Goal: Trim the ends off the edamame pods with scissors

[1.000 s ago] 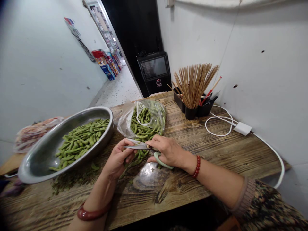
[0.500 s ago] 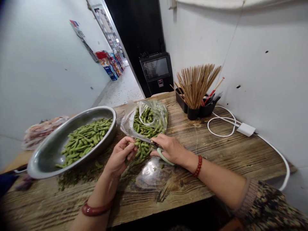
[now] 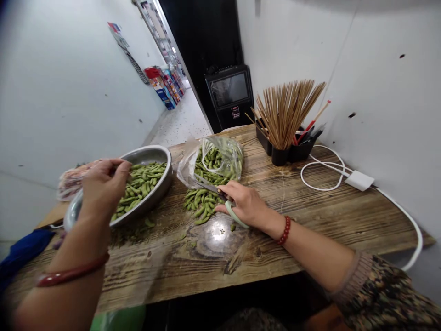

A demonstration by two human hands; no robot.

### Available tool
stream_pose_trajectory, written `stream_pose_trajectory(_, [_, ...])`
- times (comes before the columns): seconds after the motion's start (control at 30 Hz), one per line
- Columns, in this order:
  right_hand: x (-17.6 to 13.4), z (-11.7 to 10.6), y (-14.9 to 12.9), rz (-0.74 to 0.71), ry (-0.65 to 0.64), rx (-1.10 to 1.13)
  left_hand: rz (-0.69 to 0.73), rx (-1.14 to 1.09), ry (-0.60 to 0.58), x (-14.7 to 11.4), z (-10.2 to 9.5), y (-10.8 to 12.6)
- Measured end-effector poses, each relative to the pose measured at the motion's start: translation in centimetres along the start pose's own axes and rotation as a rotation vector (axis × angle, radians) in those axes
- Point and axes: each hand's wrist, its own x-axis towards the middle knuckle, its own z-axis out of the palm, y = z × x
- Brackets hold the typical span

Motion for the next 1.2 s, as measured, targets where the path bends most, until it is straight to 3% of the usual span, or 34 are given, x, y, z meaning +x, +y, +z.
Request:
stream_pose_trajectory(0.03, [0.0,-0.1,0.0,0.009,0.006,0.023,0.079,0.243,0.082,0.6,-0.5,-0.4])
stream_pose_trajectory(0.1, [0.2,-0.3,0.1,0.02,0.018,0.058,0.207,0.411,0.049,0.7,-0.7,-0.5])
stream_pose_trajectory(0.2, [0.4,-0.6,0.0,0.0,0.044,0.068,0.235,0.267,-0.093,-1.5,1.1,0.9])
stream_pose_trajectory(0.27, [0.6,-0.8,0.0,-0.028,0.056,0.031,0.216,0.136,-0.243,-3.7,3.5,1.9])
stream_pose_trajectory(0.37, [0.8,-0.9,0.0,-0.034,0.046,0.015,0.198,-0.001,-0.375,-6.3,7.5,2.5])
stream_pose_trajectory(0.47, [1.0,-0.9,-0.1,0.003,0.055,0.105,0.223,-0.013,-0.415,-7.4,10.6,2.3])
stream_pose_trajectory(0.6, [1.1,-0.9,-0.3,0.073,0.054,0.24,0.317,0.056,-0.47,-7.7,12.7,2.5])
stream_pose_trajectory(0.77, [1.0,-0.4,-0.4,0.175,0.009,0.347,0.286,0.192,-0.509,-8.1,13.2,3.3])
stream_pose_trajectory(0.87, [1.0,-0.3,-0.4,0.223,-0.002,0.372,0.219,0.118,-0.506,-8.3,12.9,3.2])
stream_pose_trajectory(0.97, [1.1,-0.5,-0.6,0.211,0.006,0.322,0.056,-0.159,-0.491,-8.5,11.9,3.2])
stream_pose_trajectory(1.07, [1.1,-0.9,-0.7,0.105,0.019,0.191,-0.16,-0.524,-0.521,-8.9,10.7,3.9])
stream_pose_trajectory(1.2, [1.0,-1.0,-0.4,-0.022,-0.03,0.035,-0.338,-0.862,-0.576,-9.7,9.9,4.9])
